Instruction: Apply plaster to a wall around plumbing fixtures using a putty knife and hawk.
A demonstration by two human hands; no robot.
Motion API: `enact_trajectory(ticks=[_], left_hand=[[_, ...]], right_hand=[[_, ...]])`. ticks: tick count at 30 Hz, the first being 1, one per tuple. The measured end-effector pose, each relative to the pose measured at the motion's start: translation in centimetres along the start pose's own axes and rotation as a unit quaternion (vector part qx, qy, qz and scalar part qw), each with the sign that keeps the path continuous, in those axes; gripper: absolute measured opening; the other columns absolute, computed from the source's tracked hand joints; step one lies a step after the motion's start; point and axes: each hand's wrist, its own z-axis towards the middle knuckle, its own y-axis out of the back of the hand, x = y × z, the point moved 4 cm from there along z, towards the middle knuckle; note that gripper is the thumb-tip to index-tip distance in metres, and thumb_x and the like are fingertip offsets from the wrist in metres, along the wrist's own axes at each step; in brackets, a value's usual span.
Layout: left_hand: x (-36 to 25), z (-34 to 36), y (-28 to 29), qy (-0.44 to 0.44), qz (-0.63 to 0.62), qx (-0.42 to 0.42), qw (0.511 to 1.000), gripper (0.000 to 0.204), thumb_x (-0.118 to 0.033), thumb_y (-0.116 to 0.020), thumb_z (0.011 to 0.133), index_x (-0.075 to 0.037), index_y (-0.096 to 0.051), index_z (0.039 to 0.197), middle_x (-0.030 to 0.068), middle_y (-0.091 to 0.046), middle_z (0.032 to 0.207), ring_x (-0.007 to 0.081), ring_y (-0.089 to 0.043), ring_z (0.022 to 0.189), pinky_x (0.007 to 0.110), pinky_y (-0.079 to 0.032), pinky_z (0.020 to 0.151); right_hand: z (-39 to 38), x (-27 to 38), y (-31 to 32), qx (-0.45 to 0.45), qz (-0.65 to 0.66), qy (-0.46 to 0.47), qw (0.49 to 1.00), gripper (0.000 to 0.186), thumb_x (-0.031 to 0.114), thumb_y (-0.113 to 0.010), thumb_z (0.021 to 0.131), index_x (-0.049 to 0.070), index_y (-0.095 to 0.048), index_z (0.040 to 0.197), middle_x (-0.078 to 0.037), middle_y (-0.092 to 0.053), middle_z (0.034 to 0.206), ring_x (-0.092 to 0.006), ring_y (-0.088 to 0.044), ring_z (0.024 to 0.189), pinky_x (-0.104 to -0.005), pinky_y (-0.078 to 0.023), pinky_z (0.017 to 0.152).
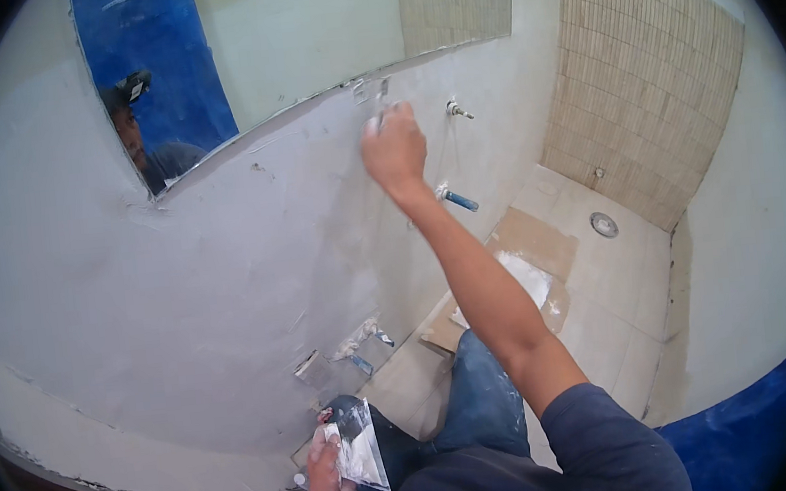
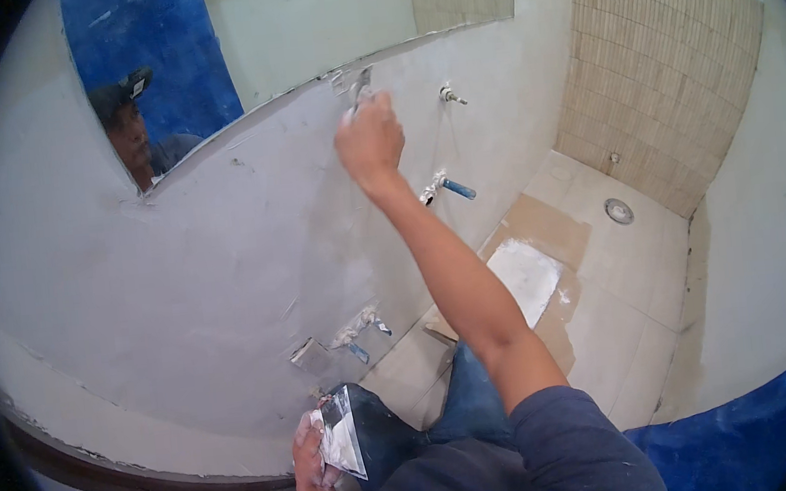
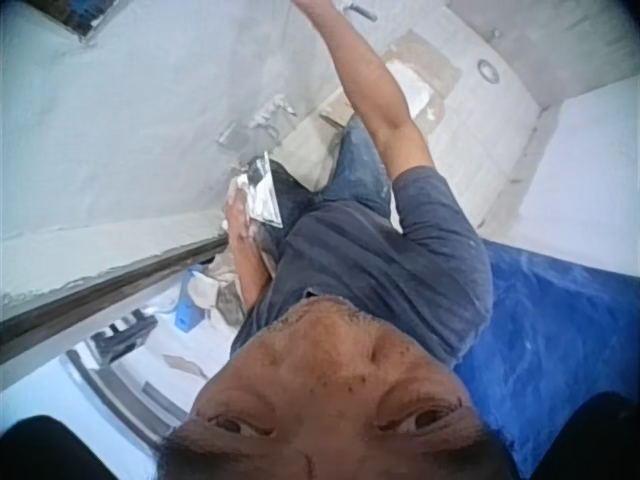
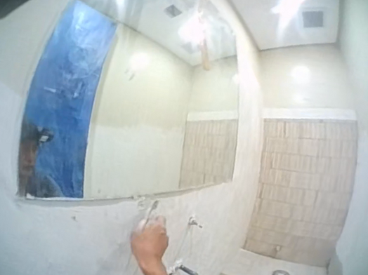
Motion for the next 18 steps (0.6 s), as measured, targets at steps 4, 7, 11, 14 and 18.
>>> enact_trajectory(ticks=[4,7,11,14,18], left_hand=[[0.7,0.5,0.4,0.005,-0.013,0.005,1.000,0.037,-0.009,-0.054,0.102,-0.001,-0.052,0.138,0.0130,-0.069,0.121,0.0234,-0.072,0.103,0.037,-0.060,0.090],[0.6,0.6,0.1,0.003,-0.022,0.002,1.000,0.038,-0.009,-0.054,0.102,-0.001,-0.051,0.139,0.0124,-0.069,0.120,0.0237,-0.071,0.103,0.038,-0.059,0.090],[0.2,0.2,-0.4,0.005,-0.013,-0.016,1.000,0.037,-0.010,-0.054,0.102,-0.002,-0.052,0.138,0.0117,-0.070,0.119,0.0230,-0.071,0.104,0.038,-0.059,0.090],[0.3,0.2,0.1,0.007,0.001,-0.013,1.000,0.034,-0.011,-0.054,0.102,-0.002,-0.054,0.135,0.0117,-0.070,0.119,0.0224,-0.072,0.102,0.038,-0.060,0.089],[0.5,0.1,0.1,0.005,0.006,-0.013,1.000,0.032,-0.011,-0.054,0.102,-0.002,-0.056,0.132,0.0110,-0.071,0.115,0.0217,-0.073,0.098,0.037,-0.061,0.085]], right_hand=[[-4.1,0.7,0.1,-0.047,-0.012,0.200,0.979,0.037,0.012,-0.060,0.092,-0.006,-0.061,0.125,-0.020,-0.059,0.108,-0.0413,-0.063,0.100,-0.0509,-0.053,0.088],[-6.4,-0.2,0.6,-0.036,0.047,0.250,0.966,0.034,0.009,-0.059,0.092,-0.006,-0.061,0.122,-0.020,-0.058,0.103,-0.0430,-0.062,0.096,-0.0532,-0.051,0.087],[-4.6,-2.7,1.7,-0.032,0.038,0.099,0.994,0.034,0.008,-0.057,0.089,-0.007,-0.061,0.119,-0.022,-0.058,0.111,-0.0447,-0.063,0.097,-0.0542,-0.052,0.086],[-1.8,-3.2,1.5,-0.018,0.029,0.034,0.999,0.028,0.010,-0.055,0.091,-0.007,-0.061,0.112,-0.024,-0.058,0.111,-0.0469,-0.063,0.096,-0.0563,-0.051,0.088],[-0.7,-2.4,0.2,0.003,0.018,-0.032,0.999,0.028,0.013,-0.055,0.092,-0.007,-0.062,0.111,-0.024,-0.057,0.110,-0.0469,-0.064,0.096,-0.0564,-0.052,0.088]])
